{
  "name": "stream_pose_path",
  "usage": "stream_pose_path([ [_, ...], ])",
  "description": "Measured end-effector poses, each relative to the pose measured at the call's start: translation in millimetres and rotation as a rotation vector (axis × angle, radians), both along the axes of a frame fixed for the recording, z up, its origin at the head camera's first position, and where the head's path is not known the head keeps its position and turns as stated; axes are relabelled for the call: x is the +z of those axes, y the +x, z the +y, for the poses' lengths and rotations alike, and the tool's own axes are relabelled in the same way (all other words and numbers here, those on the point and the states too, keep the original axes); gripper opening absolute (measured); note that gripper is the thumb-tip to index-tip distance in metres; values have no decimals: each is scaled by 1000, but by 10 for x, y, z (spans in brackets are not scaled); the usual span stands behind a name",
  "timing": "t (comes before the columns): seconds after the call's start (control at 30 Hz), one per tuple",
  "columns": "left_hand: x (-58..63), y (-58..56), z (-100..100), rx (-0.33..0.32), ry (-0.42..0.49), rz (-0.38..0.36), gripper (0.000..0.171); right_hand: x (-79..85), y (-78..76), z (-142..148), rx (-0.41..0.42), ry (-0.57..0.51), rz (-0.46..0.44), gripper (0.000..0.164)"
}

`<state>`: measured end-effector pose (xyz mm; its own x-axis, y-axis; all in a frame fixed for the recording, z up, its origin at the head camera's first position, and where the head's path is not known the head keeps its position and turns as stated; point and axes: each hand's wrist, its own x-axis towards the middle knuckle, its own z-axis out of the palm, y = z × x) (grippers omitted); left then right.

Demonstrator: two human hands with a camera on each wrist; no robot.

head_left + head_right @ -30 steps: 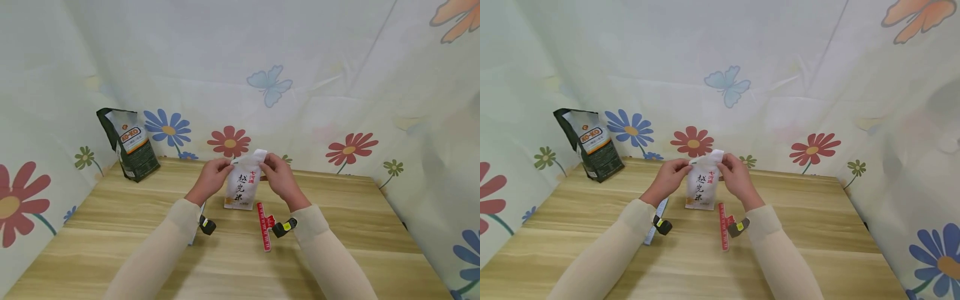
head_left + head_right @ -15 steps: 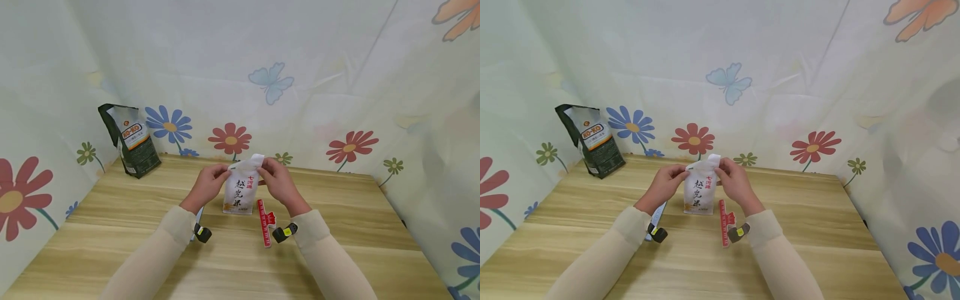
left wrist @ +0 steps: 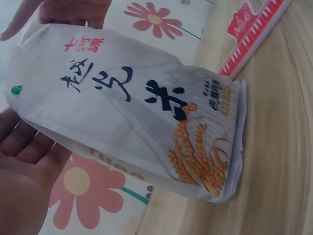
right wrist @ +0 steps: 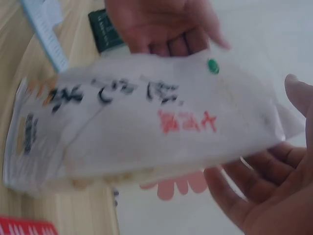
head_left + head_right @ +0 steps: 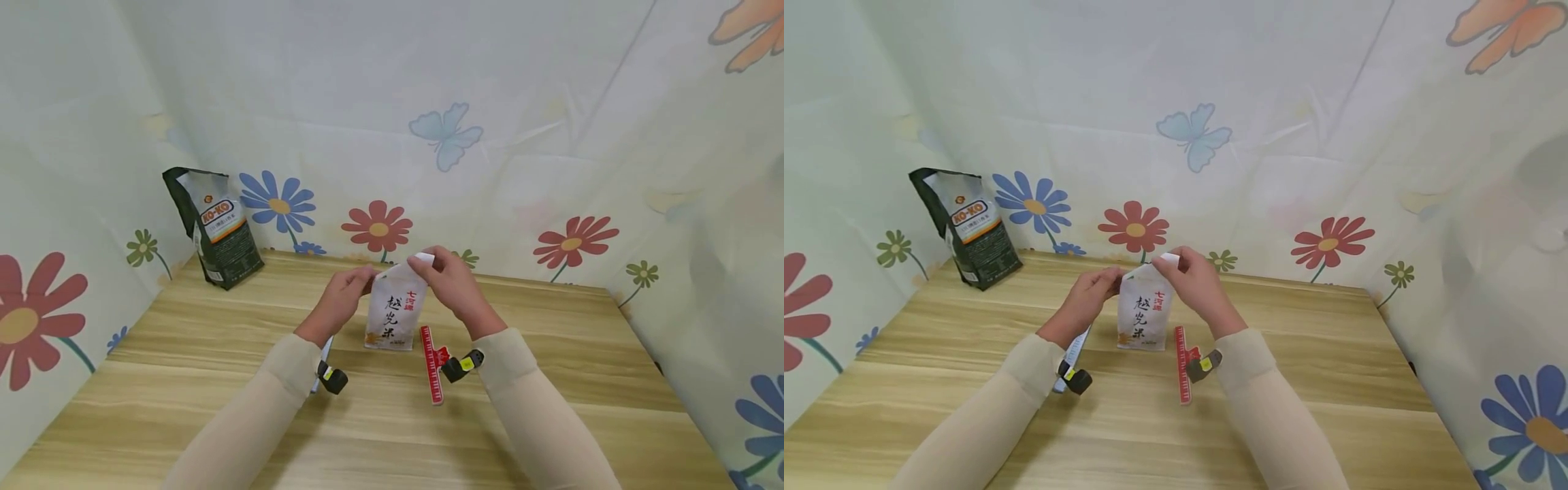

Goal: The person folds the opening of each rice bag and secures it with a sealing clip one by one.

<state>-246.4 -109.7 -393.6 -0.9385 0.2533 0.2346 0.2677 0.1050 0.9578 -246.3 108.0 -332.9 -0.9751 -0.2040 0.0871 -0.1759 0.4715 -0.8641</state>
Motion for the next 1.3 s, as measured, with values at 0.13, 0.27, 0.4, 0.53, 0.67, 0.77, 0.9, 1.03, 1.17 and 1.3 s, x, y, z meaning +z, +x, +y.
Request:
stream_pose_path([
  [0.13, 41, -2, 27, 17, -34, -18, 43, 3, -22, -81, -12, -25, -67, 52],
  [0.27, 58, 6, 52, 11, -58, -35, 37, -33, -10, -152, -6, -74, -117, 49],
  [0.4, 63, 20, 63, -11, -80, -20, 35, -69, 4, -190, -2, -121, -101, 39],
  [0.53, 76, 43, 71, -26, -98, -8, 33, -88, 4, -197, 22, -159, -84, 28],
  [0.67, 84, 59, 78, -22, -118, 10, 30, -89, 13, -182, 59, -157, -50, 26],
  [0.77, 70, 59, 75, -10, -151, 53, 28, -79, 18, -163, 73, -132, -1, 25],
  [0.9, 48, 61, 61, 13, -216, 129, 27, -59, 8, -140, 79, -96, 41, 23],
  [1.03, 38, 64, 45, 46, -286, 193, 27, -39, -3, -121, 86, -67, 46, 23],
  [1.17, 43, 72, 43, 71, -345, 274, 26, -10, 7, -112, 76, -26, 44, 21],
  [1.3, 57, 94, 58, 95, -413, 373, 23, 10, 27, -111, 54, 1, 54, 20],
])
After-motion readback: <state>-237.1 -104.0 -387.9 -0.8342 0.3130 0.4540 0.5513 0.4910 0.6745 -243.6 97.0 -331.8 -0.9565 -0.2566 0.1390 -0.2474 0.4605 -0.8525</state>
